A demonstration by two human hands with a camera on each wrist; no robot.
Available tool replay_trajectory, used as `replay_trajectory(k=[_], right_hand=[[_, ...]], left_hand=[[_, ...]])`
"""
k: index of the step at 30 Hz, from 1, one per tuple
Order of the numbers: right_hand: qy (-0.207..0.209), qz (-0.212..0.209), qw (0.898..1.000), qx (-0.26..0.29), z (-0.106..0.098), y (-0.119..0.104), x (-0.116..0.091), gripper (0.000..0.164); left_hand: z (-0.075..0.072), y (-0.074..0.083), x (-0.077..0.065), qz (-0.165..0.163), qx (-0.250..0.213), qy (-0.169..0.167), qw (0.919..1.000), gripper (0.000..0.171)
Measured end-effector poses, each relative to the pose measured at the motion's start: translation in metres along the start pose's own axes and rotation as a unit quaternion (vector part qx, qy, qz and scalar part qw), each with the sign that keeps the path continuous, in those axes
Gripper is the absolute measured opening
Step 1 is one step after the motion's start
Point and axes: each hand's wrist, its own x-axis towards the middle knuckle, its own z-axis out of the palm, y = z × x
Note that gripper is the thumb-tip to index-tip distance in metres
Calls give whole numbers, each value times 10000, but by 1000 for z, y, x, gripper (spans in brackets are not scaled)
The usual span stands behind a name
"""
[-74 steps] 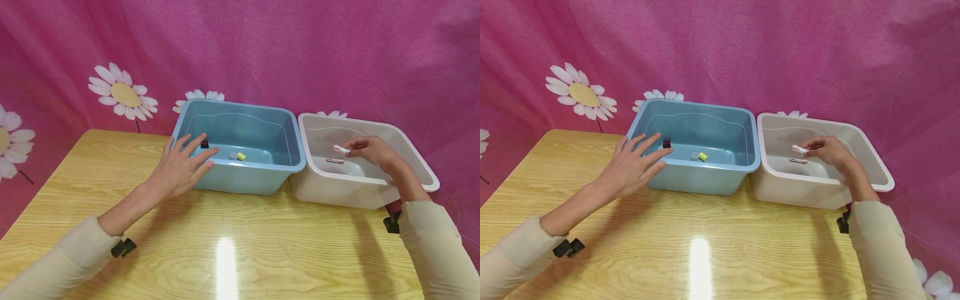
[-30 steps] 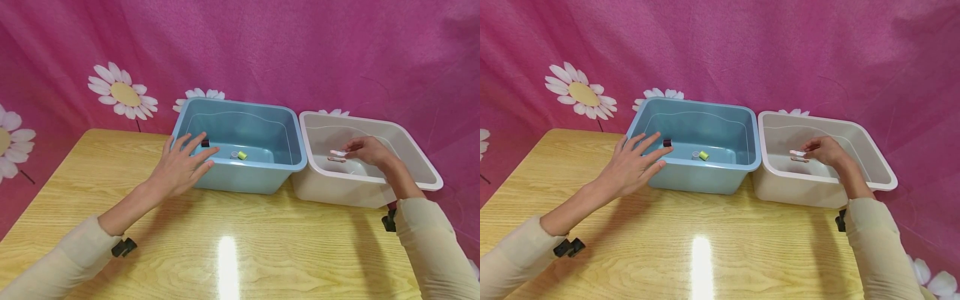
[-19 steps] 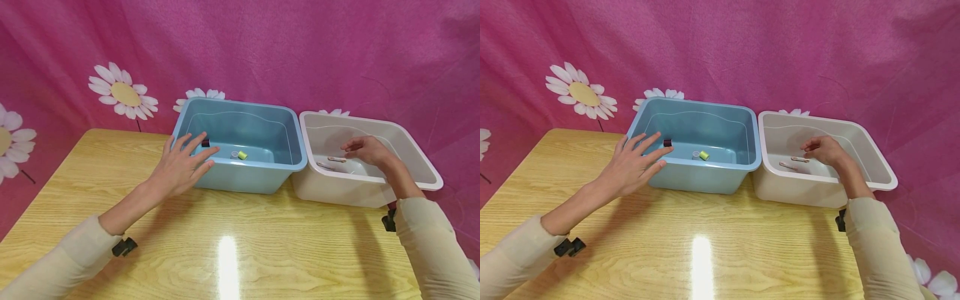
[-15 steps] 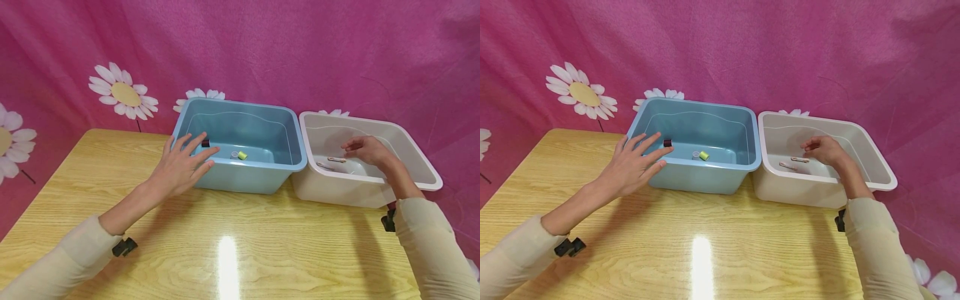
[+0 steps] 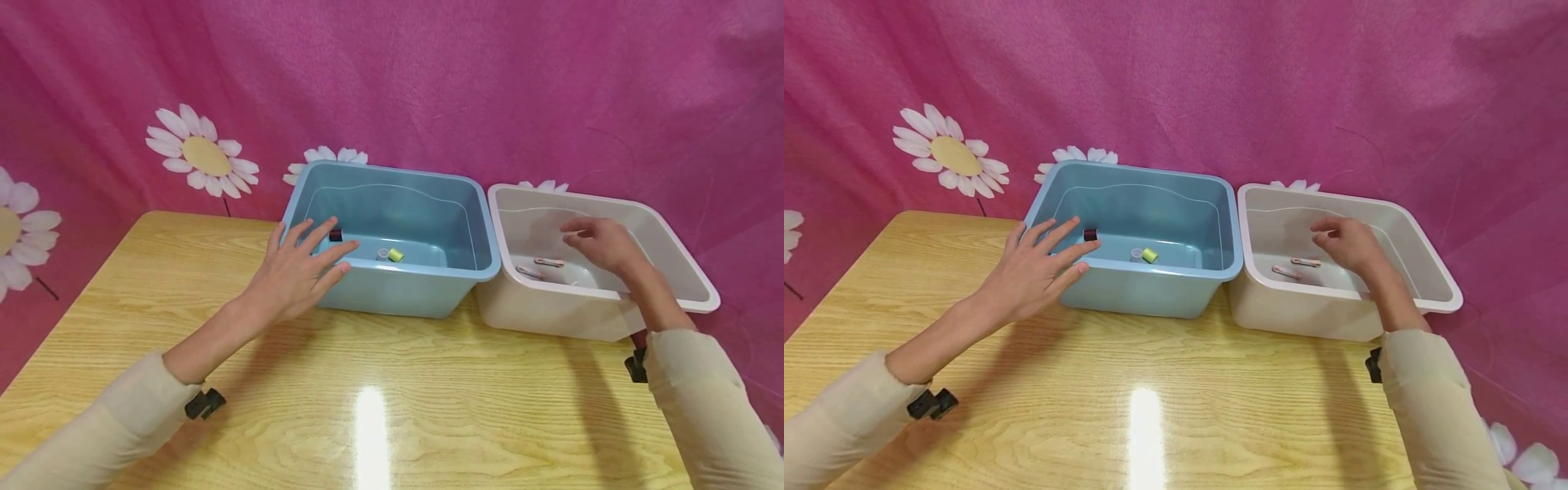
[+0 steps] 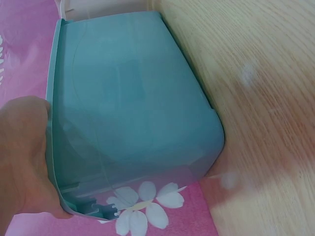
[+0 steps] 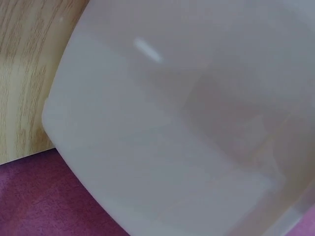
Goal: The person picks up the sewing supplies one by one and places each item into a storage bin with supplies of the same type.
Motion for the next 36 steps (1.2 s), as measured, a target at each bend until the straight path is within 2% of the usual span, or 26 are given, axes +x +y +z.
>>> replay_trajectory(k=[9, 18, 27, 36], right_hand=[[155, 82, 9995, -248, -1, -15, -4, 53], [344, -436, 9957, -737, 2, -26, -7, 65], [588, -162, 9929, -1020, 7, -36, -17, 65], [864, -346, 9859, -1388, 11, -51, -27, 67]], left_hand=[[1, -1, 1, 0, -22, 32, 10000, 47], [4, -3, 2, -40, 3, 84, 10000, 47], [7, -5, 4, -16, -57, 205, 9998, 47], [7, -4, 9, -46, -276, 166, 9995, 48]])
